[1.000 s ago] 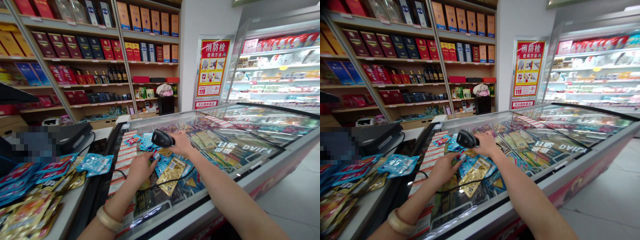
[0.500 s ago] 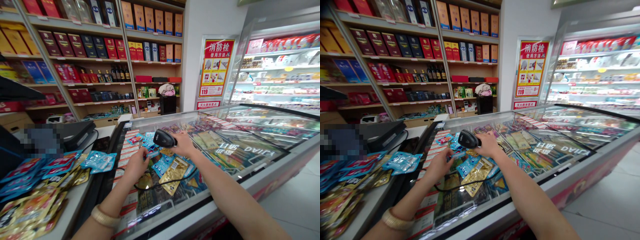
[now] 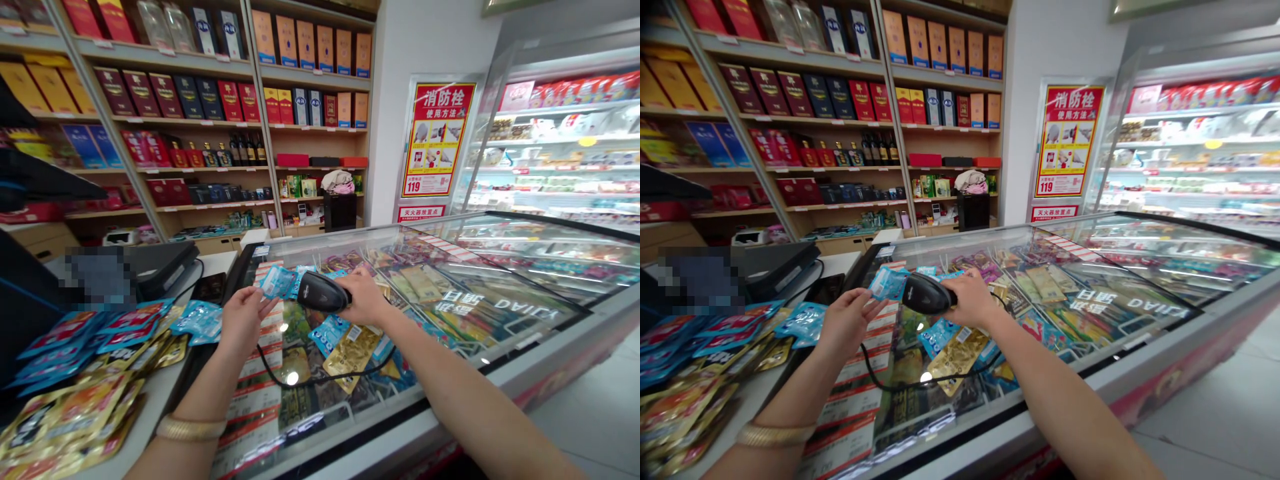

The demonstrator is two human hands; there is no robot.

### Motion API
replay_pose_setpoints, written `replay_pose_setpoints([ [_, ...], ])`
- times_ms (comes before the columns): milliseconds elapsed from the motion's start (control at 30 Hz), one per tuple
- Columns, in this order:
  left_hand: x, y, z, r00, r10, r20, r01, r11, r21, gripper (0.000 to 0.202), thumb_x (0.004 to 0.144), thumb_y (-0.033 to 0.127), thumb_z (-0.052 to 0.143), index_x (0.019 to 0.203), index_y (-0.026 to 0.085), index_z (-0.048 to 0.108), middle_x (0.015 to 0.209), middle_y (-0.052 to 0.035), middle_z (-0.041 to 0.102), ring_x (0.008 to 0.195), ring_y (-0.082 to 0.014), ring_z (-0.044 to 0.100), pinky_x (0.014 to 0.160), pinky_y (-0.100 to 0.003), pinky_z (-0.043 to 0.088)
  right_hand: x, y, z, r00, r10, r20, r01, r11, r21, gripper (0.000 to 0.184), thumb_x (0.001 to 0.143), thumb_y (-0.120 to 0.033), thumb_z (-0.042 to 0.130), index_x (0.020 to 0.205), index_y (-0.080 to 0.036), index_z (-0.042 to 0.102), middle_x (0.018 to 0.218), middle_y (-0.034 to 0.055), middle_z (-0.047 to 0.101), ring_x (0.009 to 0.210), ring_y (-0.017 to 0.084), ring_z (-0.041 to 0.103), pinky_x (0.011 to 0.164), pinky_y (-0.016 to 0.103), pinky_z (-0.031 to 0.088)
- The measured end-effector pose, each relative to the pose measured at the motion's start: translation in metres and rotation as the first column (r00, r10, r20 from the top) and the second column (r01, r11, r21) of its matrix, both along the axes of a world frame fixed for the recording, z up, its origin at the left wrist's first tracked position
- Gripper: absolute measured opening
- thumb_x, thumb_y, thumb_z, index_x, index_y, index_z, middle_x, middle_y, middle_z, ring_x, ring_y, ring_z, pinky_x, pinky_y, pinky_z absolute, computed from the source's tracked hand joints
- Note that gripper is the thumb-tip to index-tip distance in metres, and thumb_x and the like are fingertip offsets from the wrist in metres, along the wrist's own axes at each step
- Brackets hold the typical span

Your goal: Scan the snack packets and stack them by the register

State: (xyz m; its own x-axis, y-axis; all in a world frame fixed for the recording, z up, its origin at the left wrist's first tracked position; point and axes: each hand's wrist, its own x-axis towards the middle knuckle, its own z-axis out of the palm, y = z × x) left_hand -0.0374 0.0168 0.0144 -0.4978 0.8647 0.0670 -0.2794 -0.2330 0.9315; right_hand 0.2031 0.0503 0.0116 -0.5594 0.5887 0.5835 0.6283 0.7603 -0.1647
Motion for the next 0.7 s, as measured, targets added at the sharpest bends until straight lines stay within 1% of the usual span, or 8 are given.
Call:
replay_pose_setpoints([
  [100, 0.0033, -0.0023, 0.003, 0.998, -0.007, 0.057, 0.007, 1.0, 0.002, 0.017, 0.063, 0.017, 0.068, 0.066, 0.016, 0.052, 0.062, 0.004, 0.054, 0.06, -0.0103, 0.061, 0.086, -0.041, 0.058, -0.0036, -0.0014, -0.0026, 1.0, 0.016, 0.001, -0.016, 1.0, -0.015, 0.024, 0.07, -0.038, 0.067, 0.085, -0.021, 0.062, 0.082, 0.0027, 0.071, 0.08, 0.02, 0.061, 0.08, 0.034, 0.025],
  [233, 0.007, -0.004, 0.0053, 0.995, 0.01, 0.104, -0.01, 1.0, -0.001, 0.014, 0.065, 0.014, 0.067, 0.064, 0.015, 0.053, 0.06, 0.003, 0.056, 0.06, -0.011, 0.062, 0.087, -0.042, 0.058, -0.0052, -0.0014, -0.0043, 1.0, 0.016, 0.015, -0.016, 1.0, -0.027, 0.024, 0.071, -0.041, 0.068, 0.086, -0.022, 0.062, 0.082, 0.0021, 0.071, 0.079, 0.02, 0.061, 0.08, 0.034, 0.026],
  [500, 0.0067, -0.0028, 0.0031, 0.995, 0.005, 0.104, -0.005, 1.0, 0.003, 0.012, 0.066, 0.011, 0.066, 0.064, 0.015, 0.055, 0.066, 0.0024, 0.057, 0.064, -0.0107, 0.063, 0.09, -0.042, 0.057, -0.007, -0.004, -0.0012, 0.999, -0.005, 0.052, 0.007, 0.999, -0.042, 0.021, 0.07, -0.037, 0.067, 0.084, -0.022, 0.062, 0.081, 0.0018, 0.071, 0.078, 0.02, 0.061, 0.079, 0.033, 0.026],
  [600, 0.0055, -0.0028, 0.0012, 0.996, -0.002, 0.091, 0.0, 1.0, 0.023, 0.013, 0.066, 0.012, 0.067, 0.064, 0.015, 0.055, 0.065, 0.0027, 0.057, 0.064, -0.0104, 0.062, 0.088, -0.042, 0.058, -0.007, -0.0043, -0.0016, 0.999, -0.002, 0.037, 0.003, 1.0, -0.03, 0.021, 0.07, -0.037, 0.067, 0.083, -0.022, 0.062, 0.079, 0.0016, 0.07, 0.077, 0.02, 0.06, 0.078, 0.033, 0.026],
  [700, 0.0033, -0.0018, 0.0007, 0.995, 0.02, 0.095, -0.025, 0.999, 0.047, 0.013, 0.067, 0.012, 0.067, 0.065, 0.015, 0.054, 0.063, 0.0035, 0.055, 0.06, -0.0091, 0.059, 0.087, -0.043, 0.058, -0.0054, -0.0035, -0.0025, 1.0, 0.008, 0.001, -0.008, 1.0, -0.001, 0.022, 0.07, -0.039, 0.066, 0.082, -0.021, 0.062, 0.078, 0.0015, 0.07, 0.076, 0.019, 0.06, 0.078, 0.032, 0.026],
])
